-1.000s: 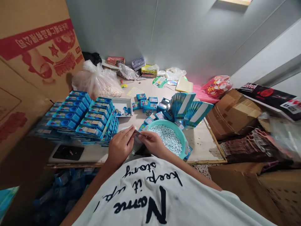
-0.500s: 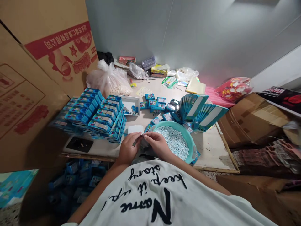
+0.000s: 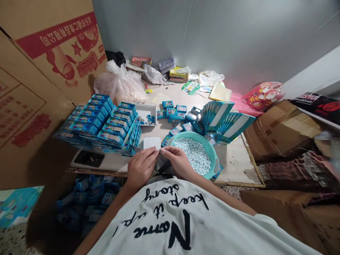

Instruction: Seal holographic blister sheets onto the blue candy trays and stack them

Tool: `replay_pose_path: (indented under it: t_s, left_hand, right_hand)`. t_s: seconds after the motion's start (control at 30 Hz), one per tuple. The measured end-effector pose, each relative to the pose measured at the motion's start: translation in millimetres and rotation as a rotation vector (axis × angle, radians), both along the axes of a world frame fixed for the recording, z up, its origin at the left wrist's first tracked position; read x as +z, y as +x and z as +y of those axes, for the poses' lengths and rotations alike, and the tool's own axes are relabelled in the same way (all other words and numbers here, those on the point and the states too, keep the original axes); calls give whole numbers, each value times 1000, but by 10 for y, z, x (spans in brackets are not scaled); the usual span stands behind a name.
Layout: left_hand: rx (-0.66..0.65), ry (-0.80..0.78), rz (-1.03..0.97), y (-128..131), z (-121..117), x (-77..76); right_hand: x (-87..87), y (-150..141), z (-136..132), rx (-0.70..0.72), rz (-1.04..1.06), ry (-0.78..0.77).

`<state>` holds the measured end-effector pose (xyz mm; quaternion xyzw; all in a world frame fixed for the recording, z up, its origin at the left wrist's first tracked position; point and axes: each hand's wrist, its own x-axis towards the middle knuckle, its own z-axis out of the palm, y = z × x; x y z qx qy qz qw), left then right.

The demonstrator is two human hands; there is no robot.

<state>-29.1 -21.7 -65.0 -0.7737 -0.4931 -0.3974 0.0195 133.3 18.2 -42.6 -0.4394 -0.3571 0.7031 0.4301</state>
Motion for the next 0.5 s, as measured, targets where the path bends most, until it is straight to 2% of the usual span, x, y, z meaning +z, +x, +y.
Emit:
replay_pose_path:
  t_s: [0.2, 0.3, 0.4, 0.5]
  left_hand:
    - [-60, 24, 30, 54, 32, -1]
    - [-182, -10, -10, 83, 37, 23]
    - [-247, -151, -301, 139, 13, 96]
    - [-67, -294, -728, 139, 7, 220]
  right_hand:
    - [41, 54, -6, -56, 70, -95]
    - [52, 69, 31, -123, 104, -127]
    - [-32, 121, 141, -185, 124, -138]
    - [-287, 299, 313, -260, 37, -172]
